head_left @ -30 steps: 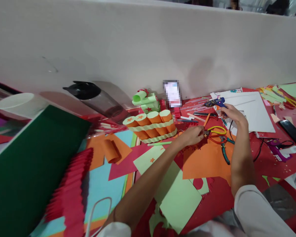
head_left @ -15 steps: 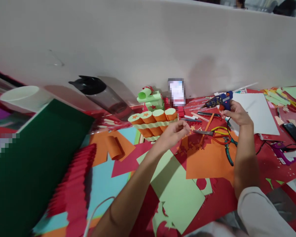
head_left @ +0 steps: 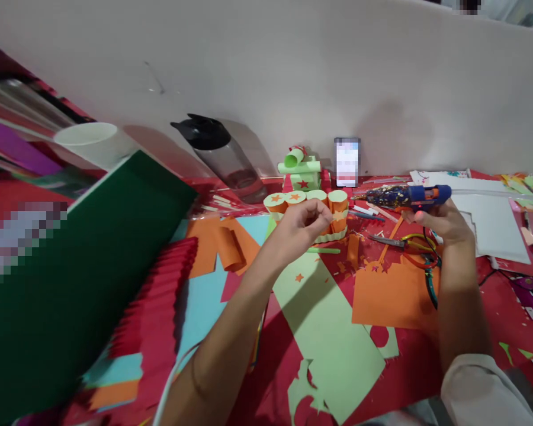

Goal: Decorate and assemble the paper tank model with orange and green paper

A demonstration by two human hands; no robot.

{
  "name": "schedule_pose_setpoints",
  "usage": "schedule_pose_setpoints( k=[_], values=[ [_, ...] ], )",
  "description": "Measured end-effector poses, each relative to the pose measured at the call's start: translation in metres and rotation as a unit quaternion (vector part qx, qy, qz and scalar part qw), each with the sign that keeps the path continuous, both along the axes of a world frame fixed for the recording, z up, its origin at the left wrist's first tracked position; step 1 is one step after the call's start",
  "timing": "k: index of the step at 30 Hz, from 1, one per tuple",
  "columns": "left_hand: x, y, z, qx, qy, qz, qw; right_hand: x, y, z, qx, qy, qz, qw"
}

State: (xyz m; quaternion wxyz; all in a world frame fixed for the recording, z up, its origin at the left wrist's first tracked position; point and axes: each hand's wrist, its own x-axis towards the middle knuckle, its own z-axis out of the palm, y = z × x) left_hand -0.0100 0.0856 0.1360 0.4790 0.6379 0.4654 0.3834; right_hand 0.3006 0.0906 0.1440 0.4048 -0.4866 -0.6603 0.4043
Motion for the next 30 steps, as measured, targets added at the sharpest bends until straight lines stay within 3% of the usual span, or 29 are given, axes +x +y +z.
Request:
schedule_pose_setpoints(
  k=[7,15,30],
  values=[
    [-0.008,-0.001,0.005,0.015,0.009,0.013,1.000,-0.022,0.000,0.014,0.117,-0.176,0.024,0.977],
    [-0.008,-0.002,0.005,0.028,0.023,0.012,0.999,-0.046,-0.005,0.031,0.325,-0.263,0.158,0.895],
    [-0.005,-0.006,0.007,0.043,0.047,0.001,0.998,-0.052,-0.005,0.032,0.383,-0.318,0.149,0.854]
  ],
)
